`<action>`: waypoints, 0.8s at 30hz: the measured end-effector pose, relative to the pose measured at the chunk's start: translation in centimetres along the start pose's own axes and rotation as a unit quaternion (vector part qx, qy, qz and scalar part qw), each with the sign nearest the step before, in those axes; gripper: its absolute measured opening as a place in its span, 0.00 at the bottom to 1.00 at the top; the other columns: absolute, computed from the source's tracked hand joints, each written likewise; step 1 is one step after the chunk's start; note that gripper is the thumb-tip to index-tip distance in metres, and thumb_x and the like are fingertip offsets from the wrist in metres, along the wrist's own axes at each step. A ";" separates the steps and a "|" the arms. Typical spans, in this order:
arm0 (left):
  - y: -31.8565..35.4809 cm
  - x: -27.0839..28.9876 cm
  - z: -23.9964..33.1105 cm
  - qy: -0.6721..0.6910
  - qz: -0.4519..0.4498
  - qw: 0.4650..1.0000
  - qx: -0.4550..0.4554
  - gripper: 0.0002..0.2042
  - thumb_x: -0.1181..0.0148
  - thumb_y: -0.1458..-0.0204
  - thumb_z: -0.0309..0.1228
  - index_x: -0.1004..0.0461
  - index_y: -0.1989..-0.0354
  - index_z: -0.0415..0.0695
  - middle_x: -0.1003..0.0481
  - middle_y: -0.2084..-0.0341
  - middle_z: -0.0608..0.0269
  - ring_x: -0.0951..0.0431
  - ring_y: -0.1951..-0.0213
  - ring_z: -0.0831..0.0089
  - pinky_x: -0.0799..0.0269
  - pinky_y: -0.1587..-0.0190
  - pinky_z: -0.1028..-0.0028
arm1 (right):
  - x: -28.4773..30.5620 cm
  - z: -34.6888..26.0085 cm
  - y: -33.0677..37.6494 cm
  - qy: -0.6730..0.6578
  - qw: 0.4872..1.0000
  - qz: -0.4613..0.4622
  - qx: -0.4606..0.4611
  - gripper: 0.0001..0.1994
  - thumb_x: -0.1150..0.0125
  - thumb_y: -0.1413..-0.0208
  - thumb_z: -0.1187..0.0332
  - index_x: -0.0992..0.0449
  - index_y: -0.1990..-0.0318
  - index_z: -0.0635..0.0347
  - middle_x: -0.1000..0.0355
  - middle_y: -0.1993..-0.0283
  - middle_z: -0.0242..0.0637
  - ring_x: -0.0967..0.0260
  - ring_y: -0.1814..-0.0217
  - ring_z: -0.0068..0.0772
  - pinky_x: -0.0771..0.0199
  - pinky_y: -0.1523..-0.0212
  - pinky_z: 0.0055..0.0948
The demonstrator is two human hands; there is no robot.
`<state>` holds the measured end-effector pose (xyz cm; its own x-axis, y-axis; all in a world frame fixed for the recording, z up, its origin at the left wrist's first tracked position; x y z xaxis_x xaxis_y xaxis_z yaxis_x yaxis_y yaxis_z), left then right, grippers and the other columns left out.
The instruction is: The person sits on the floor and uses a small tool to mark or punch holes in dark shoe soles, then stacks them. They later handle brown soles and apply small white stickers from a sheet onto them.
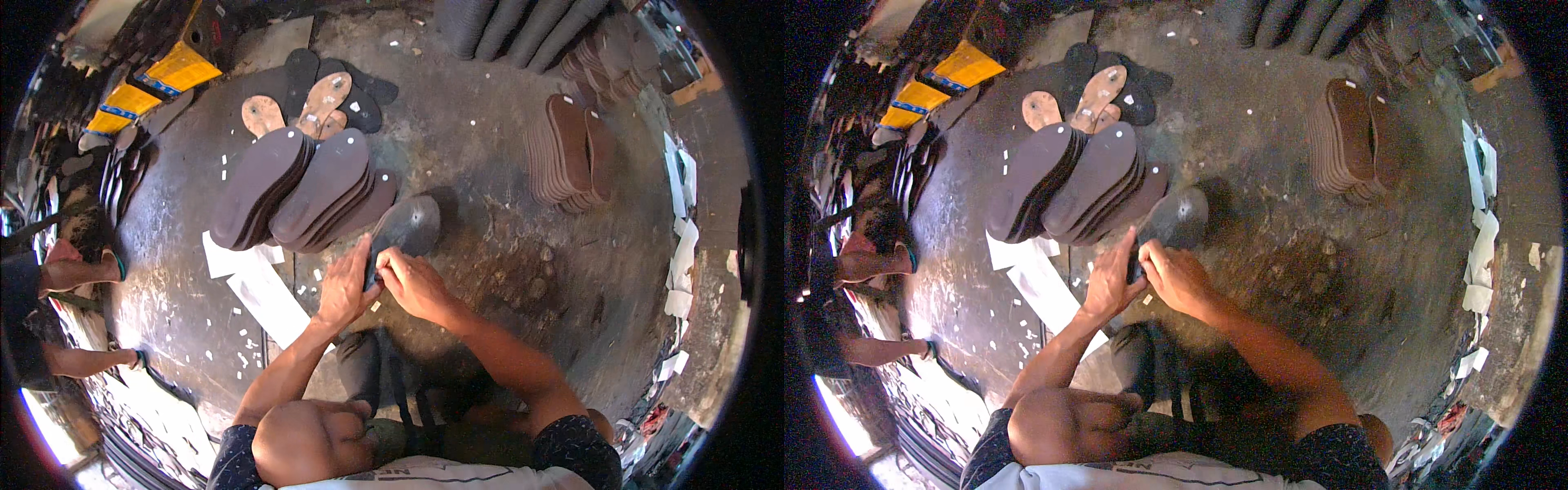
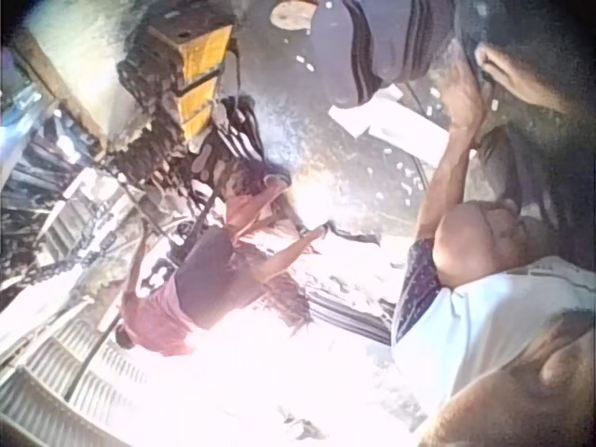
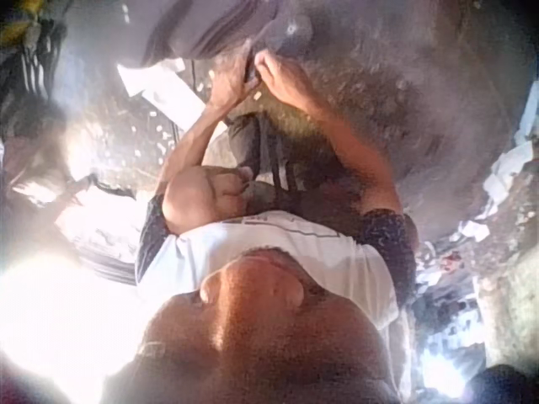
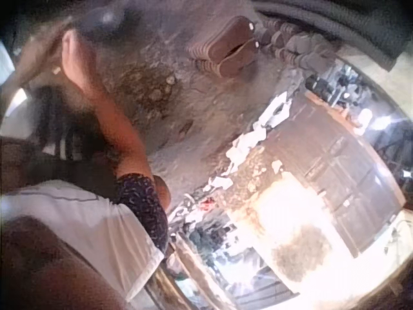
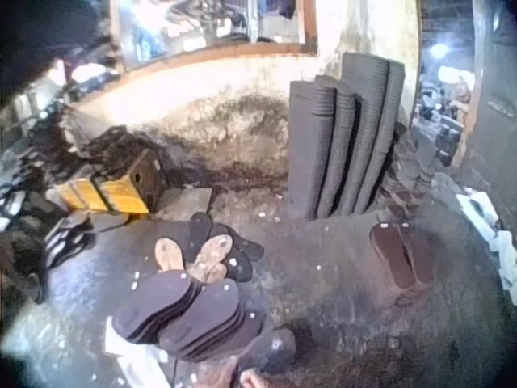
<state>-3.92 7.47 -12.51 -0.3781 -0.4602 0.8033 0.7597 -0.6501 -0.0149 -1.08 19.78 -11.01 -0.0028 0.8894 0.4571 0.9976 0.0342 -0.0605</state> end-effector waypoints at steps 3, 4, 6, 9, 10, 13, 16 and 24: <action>-1.2 2.0 0.9 -0.032 0.024 0.999 -0.033 0.45 0.25 0.55 0.33 0.39 0.26 0.39 0.26 0.39 0.42 0.23 0.41 0.45 0.30 0.37 0.52 | 2.0 0.6 -1.0 -0.042 0.999 -0.003 -0.025 0.08 0.42 0.29 0.65 0.31 0.53 0.59 0.21 0.65 0.48 0.20 0.61 0.56 0.21 0.59 0.47; -2.4 4.1 1.7 -0.045 0.040 0.997 -0.047 0.44 0.25 0.54 0.33 0.38 0.27 0.39 0.26 0.38 0.43 0.24 0.41 0.45 0.31 0.36 0.51 | 4.3 0.7 -1.3 -0.142 0.988 0.056 -0.006 0.07 0.44 0.27 0.66 0.31 0.52 0.60 0.20 0.62 0.42 0.18 0.57 0.42 0.20 0.54 0.39; -2.9 8.0 0.0 -0.071 0.067 0.995 -0.030 0.40 0.26 0.51 0.34 0.37 0.28 0.39 0.26 0.37 0.45 0.25 0.39 0.46 0.33 0.35 0.50 | 8.0 1.8 -1.7 -0.195 0.974 0.105 -0.038 0.08 0.46 0.24 0.65 0.34 0.48 0.58 0.20 0.52 0.38 0.21 0.49 0.27 0.24 0.55 0.27; -5.4 12.7 -1.9 -0.152 0.133 0.979 -0.009 0.36 0.28 0.45 0.36 0.36 0.28 0.42 0.28 0.35 0.46 0.29 0.33 0.47 0.40 0.28 0.49 | 12.9 4.1 -1.7 -0.223 0.954 0.193 -0.060 0.06 0.47 0.24 0.66 0.33 0.48 0.57 0.20 0.52 0.37 0.20 0.48 0.28 0.22 0.55 0.27; -5.5 13.2 -0.8 -0.156 0.152 0.976 -0.010 0.33 0.30 0.43 0.34 0.34 0.29 0.42 0.27 0.36 0.45 0.30 0.32 0.47 0.41 0.28 0.49 | 14.1 4.9 -1.6 -0.228 0.947 0.220 -0.052 0.06 0.47 0.24 0.66 0.33 0.48 0.57 0.20 0.52 0.37 0.20 0.48 0.28 0.22 0.55 0.28; -3.2 9.4 0.1 -0.053 0.117 0.992 -0.016 0.34 0.27 0.49 0.32 0.32 0.33 0.39 0.25 0.39 0.46 0.24 0.39 0.46 0.31 0.35 0.51 | 14.1 8.5 -1.7 -0.232 0.929 0.286 -0.039 0.07 0.46 0.24 0.66 0.34 0.46 0.56 0.21 0.52 0.39 0.20 0.50 0.29 0.21 0.55 0.29; -0.2 3.4 1.5 -0.014 0.031 0.999 0.015 0.40 0.24 0.53 0.31 0.36 0.30 0.39 0.26 0.39 0.44 0.24 0.40 0.46 0.29 0.37 0.52 | 11.4 11.3 -2.5 -0.208 0.934 0.268 -0.111 0.09 0.48 0.24 0.65 0.37 0.44 0.56 0.22 0.50 0.41 0.19 0.52 0.30 0.20 0.53 0.33; 0.1 -0.8 0.6 0.011 0.019 1.000 0.014 0.41 0.24 0.50 0.32 0.40 0.28 0.37 0.29 0.36 0.41 0.26 0.38 0.45 0.32 0.35 0.51 | 9.1 13.8 -3.2 -0.217 0.922 0.259 -0.187 0.11 0.51 0.23 0.64 0.40 0.43 0.57 0.22 0.50 0.44 0.18 0.48 0.38 0.19 0.51 0.35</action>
<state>-3.20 8.12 -12.82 -0.3604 -0.4969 0.7894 0.7883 -0.6147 -0.0271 -5.23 34.11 -18.92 0.5341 0.8440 0.0497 0.8269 -0.5337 0.1772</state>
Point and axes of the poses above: each hand's wrist, its own y-axis away from the middle knuckle, its own x-axis out of the back of the hand, z = x × y, the point moved 10 cm from there along -y, towards the middle knuckle
